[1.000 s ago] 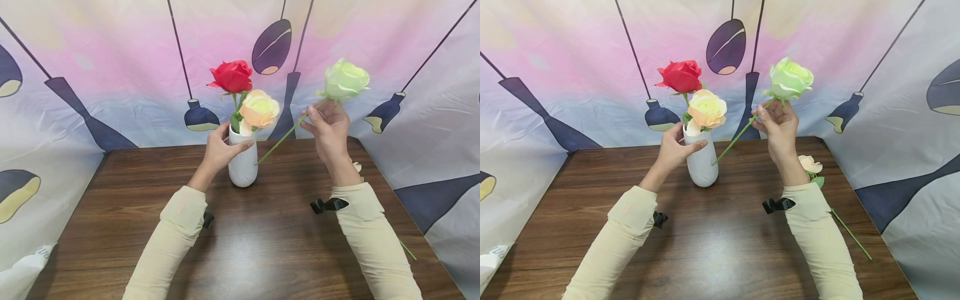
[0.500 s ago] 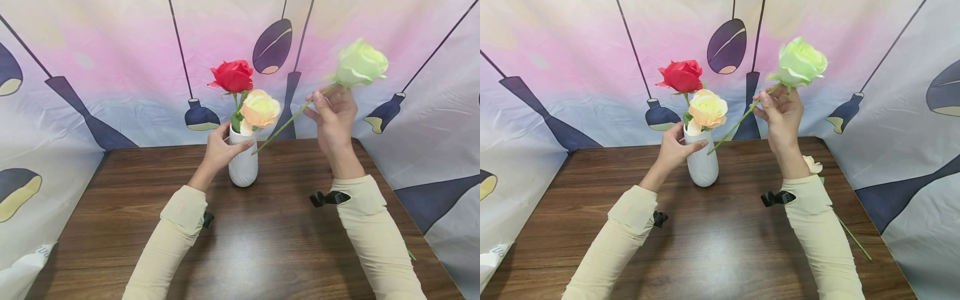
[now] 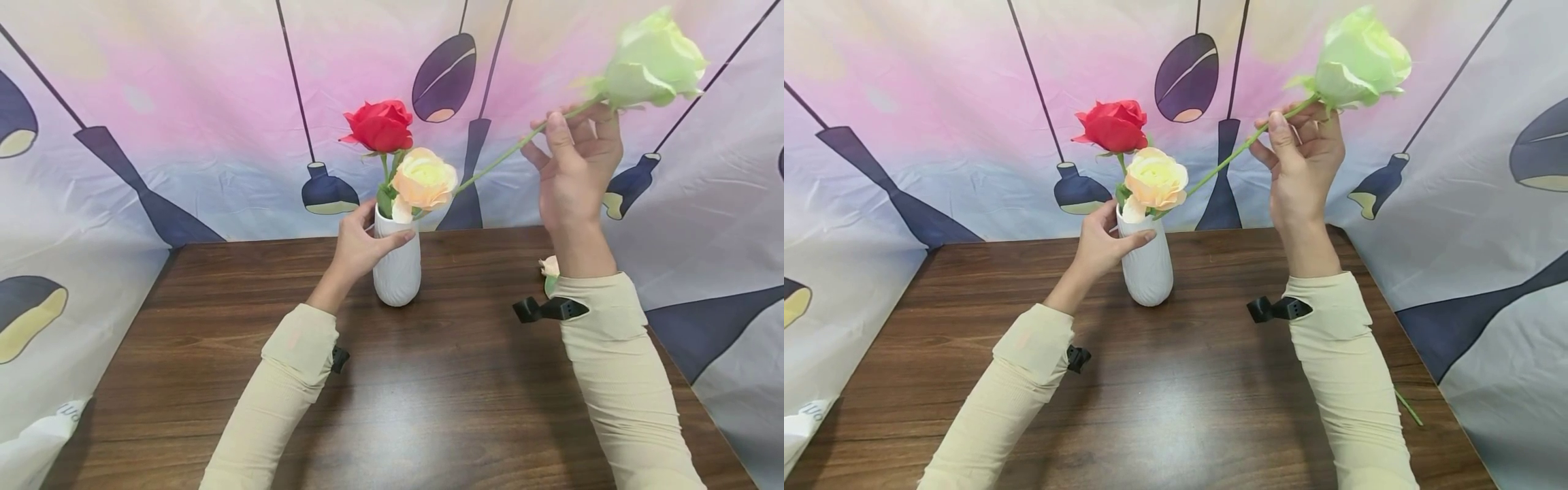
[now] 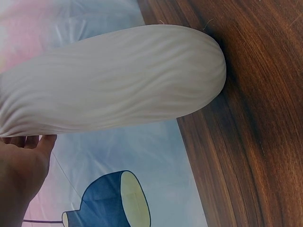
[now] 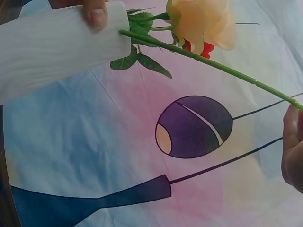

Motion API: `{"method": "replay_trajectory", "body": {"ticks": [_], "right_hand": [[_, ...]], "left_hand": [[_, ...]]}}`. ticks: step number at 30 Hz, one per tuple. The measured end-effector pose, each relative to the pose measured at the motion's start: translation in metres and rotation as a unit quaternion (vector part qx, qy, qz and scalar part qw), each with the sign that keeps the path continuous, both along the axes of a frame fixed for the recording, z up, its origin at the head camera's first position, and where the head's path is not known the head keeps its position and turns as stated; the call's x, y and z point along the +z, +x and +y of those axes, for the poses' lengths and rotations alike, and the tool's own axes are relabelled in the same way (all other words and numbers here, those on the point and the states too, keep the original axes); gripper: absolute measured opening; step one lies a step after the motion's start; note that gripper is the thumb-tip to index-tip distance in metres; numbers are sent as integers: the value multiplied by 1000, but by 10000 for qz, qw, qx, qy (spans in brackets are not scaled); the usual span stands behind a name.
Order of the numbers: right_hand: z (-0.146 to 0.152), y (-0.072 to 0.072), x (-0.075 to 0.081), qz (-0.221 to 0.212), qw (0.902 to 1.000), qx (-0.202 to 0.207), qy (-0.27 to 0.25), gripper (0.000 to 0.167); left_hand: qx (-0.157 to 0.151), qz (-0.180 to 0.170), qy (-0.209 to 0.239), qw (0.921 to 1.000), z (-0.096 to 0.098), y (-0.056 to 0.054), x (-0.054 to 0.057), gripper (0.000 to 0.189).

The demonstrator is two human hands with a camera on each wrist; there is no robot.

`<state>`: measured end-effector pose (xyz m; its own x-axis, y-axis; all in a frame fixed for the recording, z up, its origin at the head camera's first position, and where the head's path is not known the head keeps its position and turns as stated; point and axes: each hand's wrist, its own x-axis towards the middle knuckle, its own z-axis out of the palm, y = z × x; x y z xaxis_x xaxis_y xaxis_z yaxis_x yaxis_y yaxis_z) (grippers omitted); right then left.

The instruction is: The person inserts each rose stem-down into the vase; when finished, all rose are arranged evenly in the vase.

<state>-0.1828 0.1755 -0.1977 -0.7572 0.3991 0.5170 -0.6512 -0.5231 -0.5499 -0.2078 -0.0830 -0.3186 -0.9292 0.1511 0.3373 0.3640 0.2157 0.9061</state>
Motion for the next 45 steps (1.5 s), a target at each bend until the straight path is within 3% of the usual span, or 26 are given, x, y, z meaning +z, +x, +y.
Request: {"method": "replay_trajectory", "body": {"ticks": [2,9,15,24,31,38,45], "right_hand": [[2,-1,0,-5,10000,-83,17,17],[7,-3,5,-159,9977,1,-654,17],[7,-5,5,-226,9970,-27,-739,17],[-1,-8,-3,-43,9987,-506,-39,13],[-2,-7,1,-170,9984,-9,-546,11],[-7,-7,-4,45,9993,-330,178,18],[-12,-8,-7,131,9988,-92,465,18]], "left_hand": [[-3,-21,-4,10000,0,0,0,63],[35,-40,-17,10000,2,2,2,64],[48,-62,-63,9999,2,2,2,64],[25,-14,-70,10000,2,1,0,64],[43,-18,-101,9999,2,1,0,64],[14,-38,-71,10000,2,2,1,63],[36,-11,-102,9999,2,3,2,63]]}}
